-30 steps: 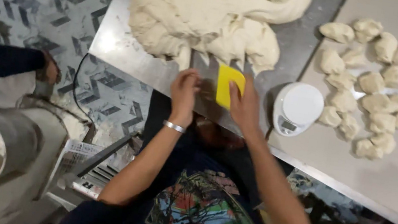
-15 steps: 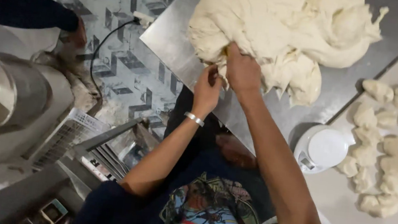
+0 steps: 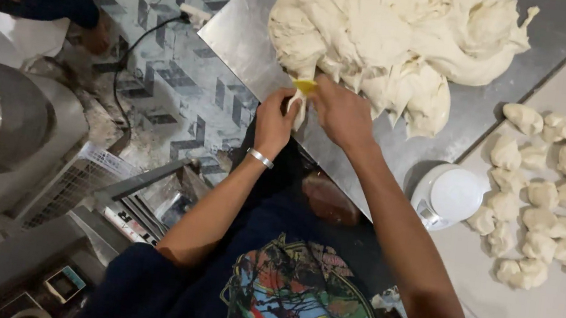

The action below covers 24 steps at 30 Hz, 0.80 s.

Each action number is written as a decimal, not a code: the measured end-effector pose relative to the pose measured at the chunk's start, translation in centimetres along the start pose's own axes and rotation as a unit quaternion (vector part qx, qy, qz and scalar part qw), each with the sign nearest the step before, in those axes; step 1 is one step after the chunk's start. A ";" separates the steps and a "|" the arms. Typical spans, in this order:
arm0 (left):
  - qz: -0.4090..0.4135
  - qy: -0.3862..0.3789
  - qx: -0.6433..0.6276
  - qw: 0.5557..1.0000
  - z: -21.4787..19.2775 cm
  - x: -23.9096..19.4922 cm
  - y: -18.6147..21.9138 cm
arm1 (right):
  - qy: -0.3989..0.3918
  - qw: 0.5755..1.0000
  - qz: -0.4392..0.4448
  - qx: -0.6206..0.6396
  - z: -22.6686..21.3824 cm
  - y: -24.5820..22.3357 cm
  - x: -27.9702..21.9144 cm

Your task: Cutting and weighing pieces of dough to a specific size on a digital scale.

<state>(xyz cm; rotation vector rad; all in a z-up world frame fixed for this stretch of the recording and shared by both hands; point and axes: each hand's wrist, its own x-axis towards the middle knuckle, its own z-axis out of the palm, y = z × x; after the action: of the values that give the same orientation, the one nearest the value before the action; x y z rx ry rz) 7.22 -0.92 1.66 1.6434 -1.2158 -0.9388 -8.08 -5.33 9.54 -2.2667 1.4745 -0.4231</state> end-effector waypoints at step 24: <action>0.159 -0.289 0.059 0.942 -0.3 -5.2 8.0 | 0.039 0.921 0.310 0.231 7.9 3.1 -17.1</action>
<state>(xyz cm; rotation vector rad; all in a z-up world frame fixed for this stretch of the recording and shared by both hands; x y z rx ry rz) 3.68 2.98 9.67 1.2304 -1.8993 -1.1963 -13.73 10.51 0.57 -1.3456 1.7999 -0.5841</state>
